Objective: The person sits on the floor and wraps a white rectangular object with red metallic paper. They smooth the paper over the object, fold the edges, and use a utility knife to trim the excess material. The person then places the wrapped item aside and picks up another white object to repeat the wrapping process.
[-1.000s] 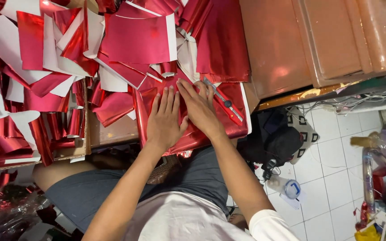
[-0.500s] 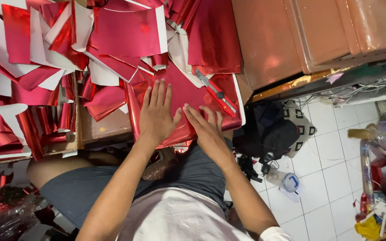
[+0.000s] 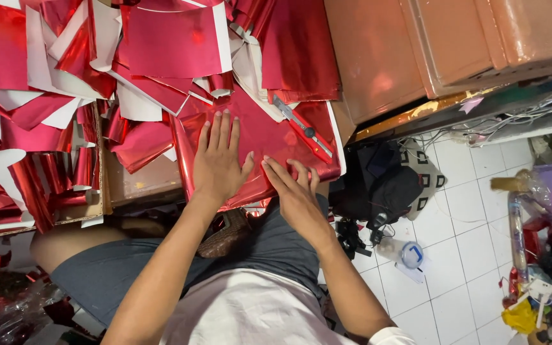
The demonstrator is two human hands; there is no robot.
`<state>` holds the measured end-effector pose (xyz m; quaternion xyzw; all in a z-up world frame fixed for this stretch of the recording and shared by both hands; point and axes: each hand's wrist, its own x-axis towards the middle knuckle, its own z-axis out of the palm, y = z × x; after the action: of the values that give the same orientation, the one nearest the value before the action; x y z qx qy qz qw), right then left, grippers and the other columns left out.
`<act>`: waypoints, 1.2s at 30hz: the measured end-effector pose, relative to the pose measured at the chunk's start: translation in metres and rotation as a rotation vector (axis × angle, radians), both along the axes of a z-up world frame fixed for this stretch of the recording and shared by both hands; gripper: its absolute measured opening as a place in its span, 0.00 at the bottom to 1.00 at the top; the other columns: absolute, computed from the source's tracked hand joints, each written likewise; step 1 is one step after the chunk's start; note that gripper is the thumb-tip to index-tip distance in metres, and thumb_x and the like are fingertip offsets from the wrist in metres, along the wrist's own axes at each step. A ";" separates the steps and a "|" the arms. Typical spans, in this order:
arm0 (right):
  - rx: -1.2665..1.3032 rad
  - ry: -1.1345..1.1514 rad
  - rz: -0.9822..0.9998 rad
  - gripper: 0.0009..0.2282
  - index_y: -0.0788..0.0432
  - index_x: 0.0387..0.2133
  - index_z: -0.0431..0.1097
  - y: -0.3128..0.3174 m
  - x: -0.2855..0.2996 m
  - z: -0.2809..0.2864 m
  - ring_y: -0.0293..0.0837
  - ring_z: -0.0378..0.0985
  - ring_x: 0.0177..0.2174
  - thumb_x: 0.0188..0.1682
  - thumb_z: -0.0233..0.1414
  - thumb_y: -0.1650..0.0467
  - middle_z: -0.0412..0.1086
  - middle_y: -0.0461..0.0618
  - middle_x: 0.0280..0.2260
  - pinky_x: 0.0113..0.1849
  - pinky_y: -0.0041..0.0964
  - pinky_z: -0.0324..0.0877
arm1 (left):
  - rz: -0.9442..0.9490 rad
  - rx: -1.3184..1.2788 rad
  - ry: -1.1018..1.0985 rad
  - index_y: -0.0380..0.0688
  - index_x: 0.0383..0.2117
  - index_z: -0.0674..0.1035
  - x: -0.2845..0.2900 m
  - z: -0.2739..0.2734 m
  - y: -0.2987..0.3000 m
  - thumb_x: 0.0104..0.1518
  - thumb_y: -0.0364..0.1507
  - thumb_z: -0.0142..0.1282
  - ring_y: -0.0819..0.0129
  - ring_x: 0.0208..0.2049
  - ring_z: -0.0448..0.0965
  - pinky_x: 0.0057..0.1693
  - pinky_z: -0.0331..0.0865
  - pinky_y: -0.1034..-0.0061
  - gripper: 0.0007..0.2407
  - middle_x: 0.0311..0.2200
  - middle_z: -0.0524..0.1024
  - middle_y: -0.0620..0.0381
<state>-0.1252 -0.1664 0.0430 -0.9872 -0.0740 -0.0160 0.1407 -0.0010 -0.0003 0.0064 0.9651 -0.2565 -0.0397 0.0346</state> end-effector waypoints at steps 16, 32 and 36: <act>-0.014 0.102 0.049 0.44 0.54 0.72 0.55 0.011 0.147 -0.022 0.53 0.51 0.61 0.34 0.55 0.82 0.54 0.38 0.70 0.61 0.60 0.36 | 0.013 0.031 -0.054 0.45 0.75 0.56 0.001 -0.004 0.000 0.63 0.51 0.31 0.57 0.78 0.39 0.80 0.30 0.57 0.34 0.77 0.48 0.48; 0.159 0.065 0.018 0.37 0.53 0.73 0.54 -0.003 0.016 0.003 0.58 0.47 0.69 0.47 0.46 0.86 0.55 0.45 0.72 0.64 0.59 0.42 | -0.003 0.014 -0.017 0.44 0.75 0.55 0.000 -0.001 0.000 0.66 0.50 0.27 0.55 0.79 0.39 0.80 0.31 0.57 0.34 0.77 0.48 0.46; 0.107 0.050 0.030 0.34 0.48 0.73 0.54 -0.008 0.000 0.004 0.56 0.48 0.69 0.51 0.43 0.81 0.56 0.40 0.71 0.63 0.57 0.46 | 0.010 0.012 -0.021 0.43 0.75 0.55 0.000 -0.003 -0.001 0.66 0.50 0.26 0.56 0.79 0.39 0.80 0.30 0.56 0.34 0.77 0.48 0.47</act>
<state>-0.1253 -0.1745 0.0465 -0.9771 -0.0841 0.0068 0.1953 -0.0014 -0.0008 0.0037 0.9670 -0.2516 -0.0307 0.0263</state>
